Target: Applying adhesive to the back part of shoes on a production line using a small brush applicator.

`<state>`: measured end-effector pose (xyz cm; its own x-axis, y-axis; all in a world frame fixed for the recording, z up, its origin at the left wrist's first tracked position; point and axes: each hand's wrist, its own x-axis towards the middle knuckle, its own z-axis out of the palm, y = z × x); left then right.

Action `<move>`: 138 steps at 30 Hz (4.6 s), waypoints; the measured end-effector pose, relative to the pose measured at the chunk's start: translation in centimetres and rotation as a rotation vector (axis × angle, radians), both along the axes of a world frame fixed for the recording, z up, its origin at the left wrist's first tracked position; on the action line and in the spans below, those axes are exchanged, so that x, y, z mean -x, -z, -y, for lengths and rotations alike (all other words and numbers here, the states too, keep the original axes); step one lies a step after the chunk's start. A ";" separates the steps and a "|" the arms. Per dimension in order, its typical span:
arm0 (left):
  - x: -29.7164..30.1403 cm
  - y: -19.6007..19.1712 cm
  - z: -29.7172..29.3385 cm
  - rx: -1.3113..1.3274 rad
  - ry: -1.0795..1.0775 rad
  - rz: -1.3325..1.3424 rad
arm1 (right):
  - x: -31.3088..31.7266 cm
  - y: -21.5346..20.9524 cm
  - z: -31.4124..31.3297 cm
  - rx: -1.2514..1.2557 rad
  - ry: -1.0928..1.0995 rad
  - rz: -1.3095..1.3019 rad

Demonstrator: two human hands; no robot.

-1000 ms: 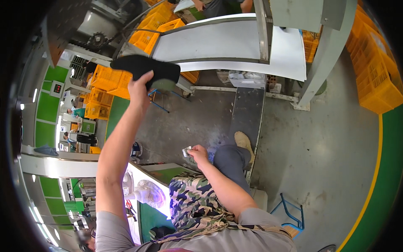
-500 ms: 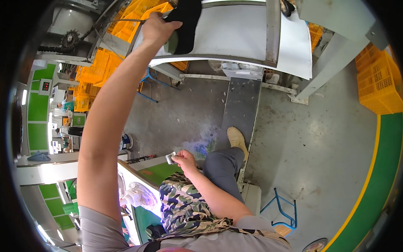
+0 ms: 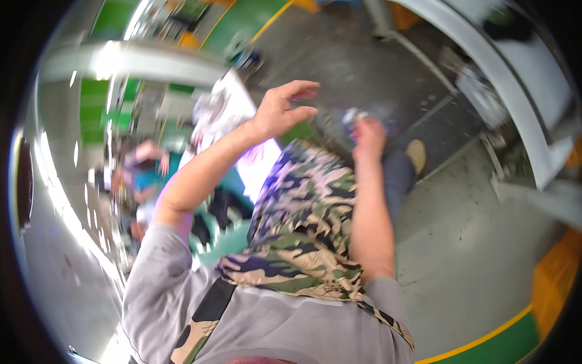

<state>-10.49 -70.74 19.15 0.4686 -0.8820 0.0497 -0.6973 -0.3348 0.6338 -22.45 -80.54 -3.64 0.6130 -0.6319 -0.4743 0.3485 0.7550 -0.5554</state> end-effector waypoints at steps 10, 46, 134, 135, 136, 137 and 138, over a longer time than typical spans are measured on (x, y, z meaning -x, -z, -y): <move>1.4 6.3 -52.6 -0.737 -0.932 0.108 | -0.6 5.3 -0.9 -0.033 -0.294 -0.085; 6.7 13.0 -52.1 1.313 -0.781 -1.268 | -12.5 -9.8 -18.2 0.604 -0.692 -0.227; 2.4 4.1 -45.4 0.583 -0.575 -1.475 | -11.7 -20.3 -29.0 0.929 -1.284 0.422; 2.2 4.3 -45.3 0.577 -0.573 -1.479 | -11.4 -20.2 -29.0 0.887 -1.310 0.408; 2.1 4.4 -45.3 0.607 -0.601 -1.476 | -11.2 -19.8 -29.1 0.857 -1.308 0.388; 2.1 4.5 -45.3 0.638 -0.629 -1.473 | -11.0 -19.6 -29.0 0.853 -1.303 0.383; 2.2 4.6 -45.2 0.648 -0.662 -1.459 | -10.7 -19.6 -29.0 0.788 -1.319 0.386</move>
<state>-12.65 -25.53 14.55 0.6924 -0.5460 -0.4717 0.6686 0.2398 0.7039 -11.76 -51.50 15.94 0.9086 0.4176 0.0097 -0.0845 0.2064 -0.9748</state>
